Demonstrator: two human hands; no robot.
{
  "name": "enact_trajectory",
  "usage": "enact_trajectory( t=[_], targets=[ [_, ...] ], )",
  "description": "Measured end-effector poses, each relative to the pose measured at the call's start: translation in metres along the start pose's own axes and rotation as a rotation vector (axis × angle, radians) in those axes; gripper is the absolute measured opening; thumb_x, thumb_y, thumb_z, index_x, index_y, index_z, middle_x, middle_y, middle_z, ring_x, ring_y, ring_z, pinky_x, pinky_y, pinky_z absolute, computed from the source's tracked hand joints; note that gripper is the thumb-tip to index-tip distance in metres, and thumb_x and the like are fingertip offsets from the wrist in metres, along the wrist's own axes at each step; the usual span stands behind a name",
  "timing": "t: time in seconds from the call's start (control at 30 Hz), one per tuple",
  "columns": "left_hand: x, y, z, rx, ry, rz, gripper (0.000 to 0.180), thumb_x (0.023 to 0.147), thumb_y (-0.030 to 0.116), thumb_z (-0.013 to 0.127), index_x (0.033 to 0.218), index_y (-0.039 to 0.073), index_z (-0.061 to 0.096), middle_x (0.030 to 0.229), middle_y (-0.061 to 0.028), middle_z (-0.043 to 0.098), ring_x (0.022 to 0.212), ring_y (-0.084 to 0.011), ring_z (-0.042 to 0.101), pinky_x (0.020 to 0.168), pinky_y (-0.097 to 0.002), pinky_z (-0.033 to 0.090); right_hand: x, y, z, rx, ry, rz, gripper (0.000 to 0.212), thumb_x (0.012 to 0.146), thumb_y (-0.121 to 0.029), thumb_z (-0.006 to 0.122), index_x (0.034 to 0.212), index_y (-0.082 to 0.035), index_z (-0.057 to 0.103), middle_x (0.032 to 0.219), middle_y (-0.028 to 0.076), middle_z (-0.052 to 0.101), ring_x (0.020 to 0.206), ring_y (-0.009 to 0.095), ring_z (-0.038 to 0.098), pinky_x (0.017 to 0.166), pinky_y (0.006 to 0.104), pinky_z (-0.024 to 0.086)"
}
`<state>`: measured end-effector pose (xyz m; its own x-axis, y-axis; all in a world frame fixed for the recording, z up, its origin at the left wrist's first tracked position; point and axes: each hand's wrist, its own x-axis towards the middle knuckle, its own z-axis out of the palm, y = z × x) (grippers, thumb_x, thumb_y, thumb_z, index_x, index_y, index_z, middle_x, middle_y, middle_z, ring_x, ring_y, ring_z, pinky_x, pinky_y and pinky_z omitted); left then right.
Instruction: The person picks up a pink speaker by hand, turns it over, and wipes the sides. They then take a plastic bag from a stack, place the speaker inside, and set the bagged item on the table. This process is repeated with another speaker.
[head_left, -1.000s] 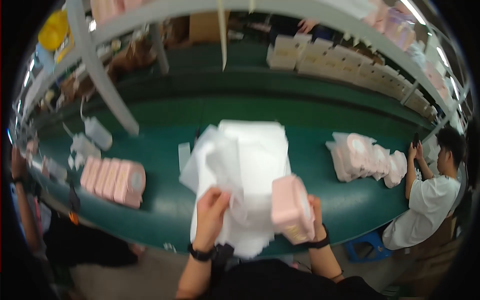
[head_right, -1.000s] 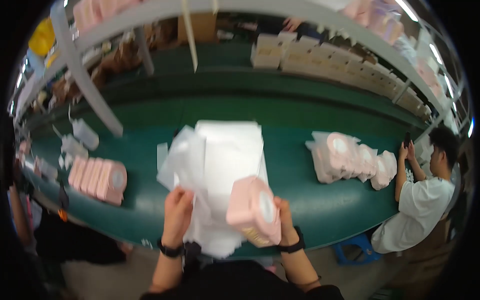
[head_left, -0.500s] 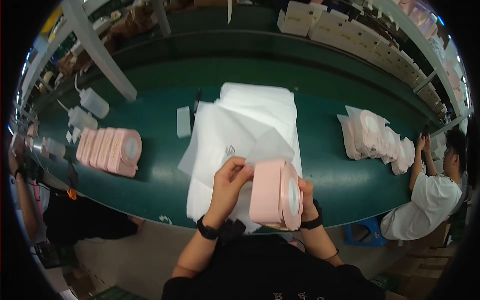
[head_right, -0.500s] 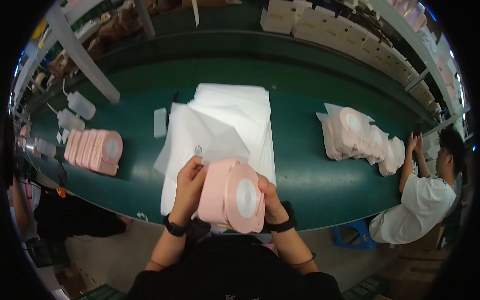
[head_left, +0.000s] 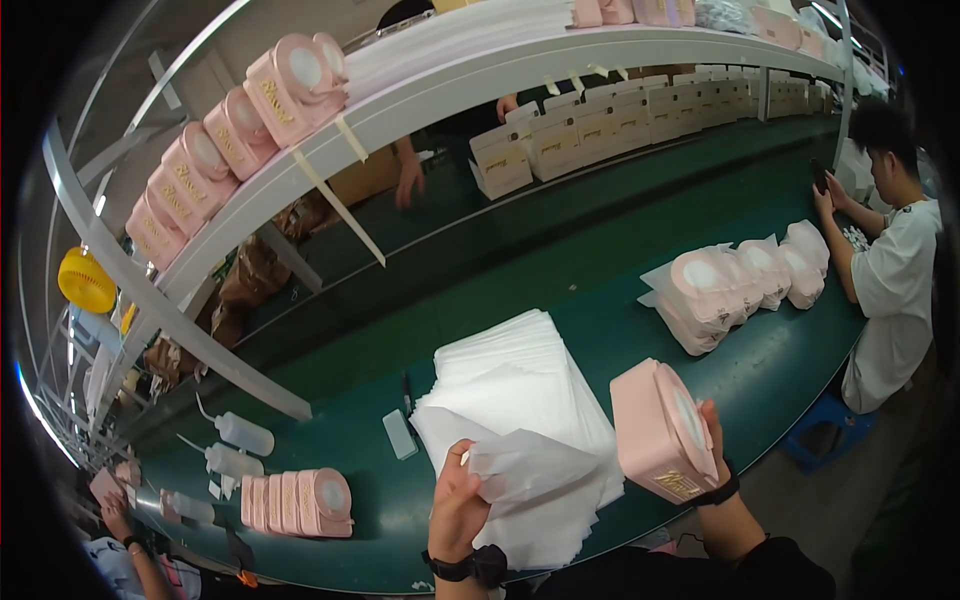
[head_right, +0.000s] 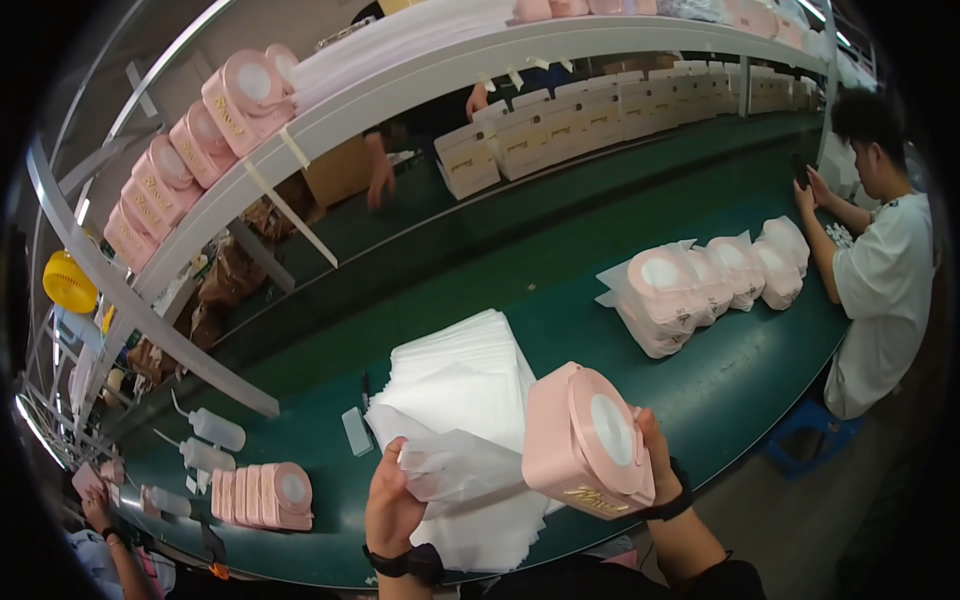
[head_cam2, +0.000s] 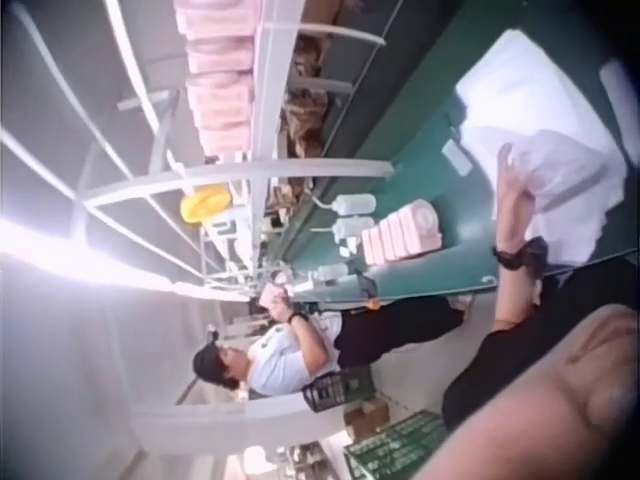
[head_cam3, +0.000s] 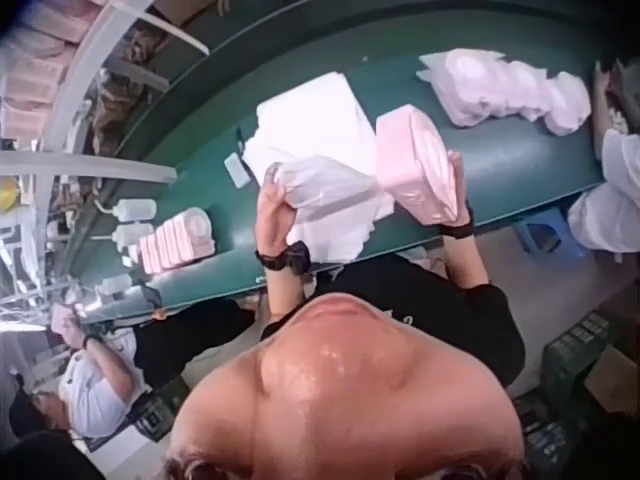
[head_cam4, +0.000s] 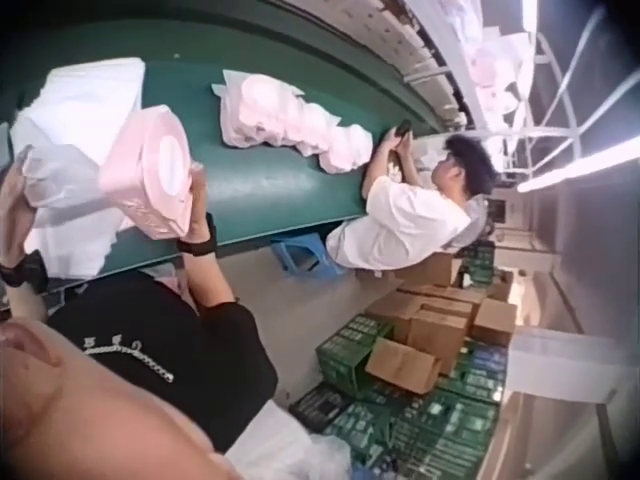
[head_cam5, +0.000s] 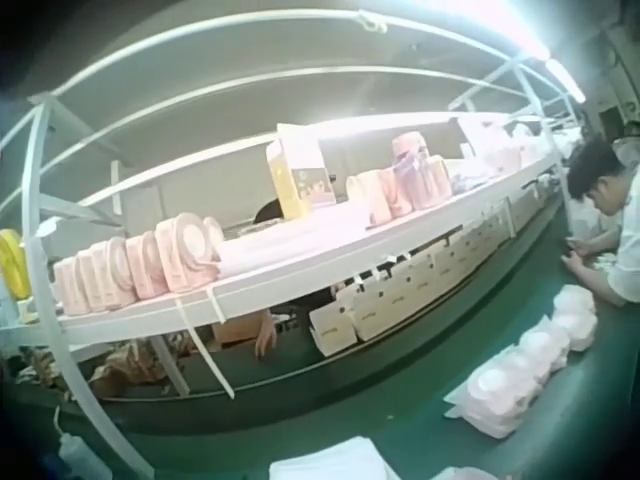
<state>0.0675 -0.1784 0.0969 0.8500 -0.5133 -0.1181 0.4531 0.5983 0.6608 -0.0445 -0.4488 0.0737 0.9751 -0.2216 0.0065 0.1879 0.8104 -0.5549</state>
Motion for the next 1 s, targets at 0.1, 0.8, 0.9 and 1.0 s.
enact_trajectory(
  t=[0.1, 0.8, 0.9, 1.0],
  targets=[
    [0.012, -0.004, 0.013, 0.312, -0.01, 0.072, 0.024, 0.094, 0.012, 0.046, 0.116, 0.003, 0.049, 0.105, -0.0098, 0.059, 0.1, -0.0175, 0.056, 0.089, -0.0311, 0.043, -0.006, -0.004, 0.013, -0.418, -0.107, -0.338, 0.076, 0.075, -0.039, 0.072, 0.13, 0.003, 0.04, 0.113, 0.013, 0.058, 0.103, 0.017, 0.058, 0.089, 0.0303, 0.047],
    [0.006, -0.031, 0.031, 1.386, 0.098, 0.492, 0.016, 0.091, 0.007, 0.052, 0.097, -0.003, 0.062, 0.071, -0.0031, 0.051, 0.063, -0.0086, 0.045, 0.058, -0.0208, 0.037, -0.004, 0.033, 0.013, -1.046, -0.263, -0.006, 0.053, 0.071, -0.004, 0.074, 0.12, -0.001, 0.054, 0.115, 0.007, 0.059, 0.103, 0.013, 0.055, 0.087, 0.0269, 0.046],
    [-0.002, -0.024, 0.056, 1.501, -0.207, 0.261, 0.021, 0.085, 0.0, 0.057, 0.106, -0.001, 0.061, 0.068, -0.0102, 0.052, 0.06, -0.0185, 0.051, 0.055, -0.0256, 0.041, 0.005, 0.037, 0.001, -0.755, -0.06, 0.138, 0.058, 0.071, -0.004, 0.074, 0.125, -0.002, 0.051, 0.119, 0.009, 0.057, 0.105, 0.014, 0.055, 0.09, 0.0281, 0.045],
    [-0.013, -0.028, 0.042, 1.581, -0.196, 0.376, 0.022, 0.082, -0.002, 0.058, 0.104, 0.0, 0.062, 0.068, -0.0102, 0.053, 0.058, -0.0214, 0.053, 0.052, -0.0277, 0.041, 0.017, 0.053, -0.015, -0.265, 0.178, 0.287, 0.063, 0.073, -0.001, 0.071, 0.13, -0.003, 0.045, 0.12, 0.011, 0.057, 0.105, 0.014, 0.055, 0.091, 0.0282, 0.044]
  ],
)
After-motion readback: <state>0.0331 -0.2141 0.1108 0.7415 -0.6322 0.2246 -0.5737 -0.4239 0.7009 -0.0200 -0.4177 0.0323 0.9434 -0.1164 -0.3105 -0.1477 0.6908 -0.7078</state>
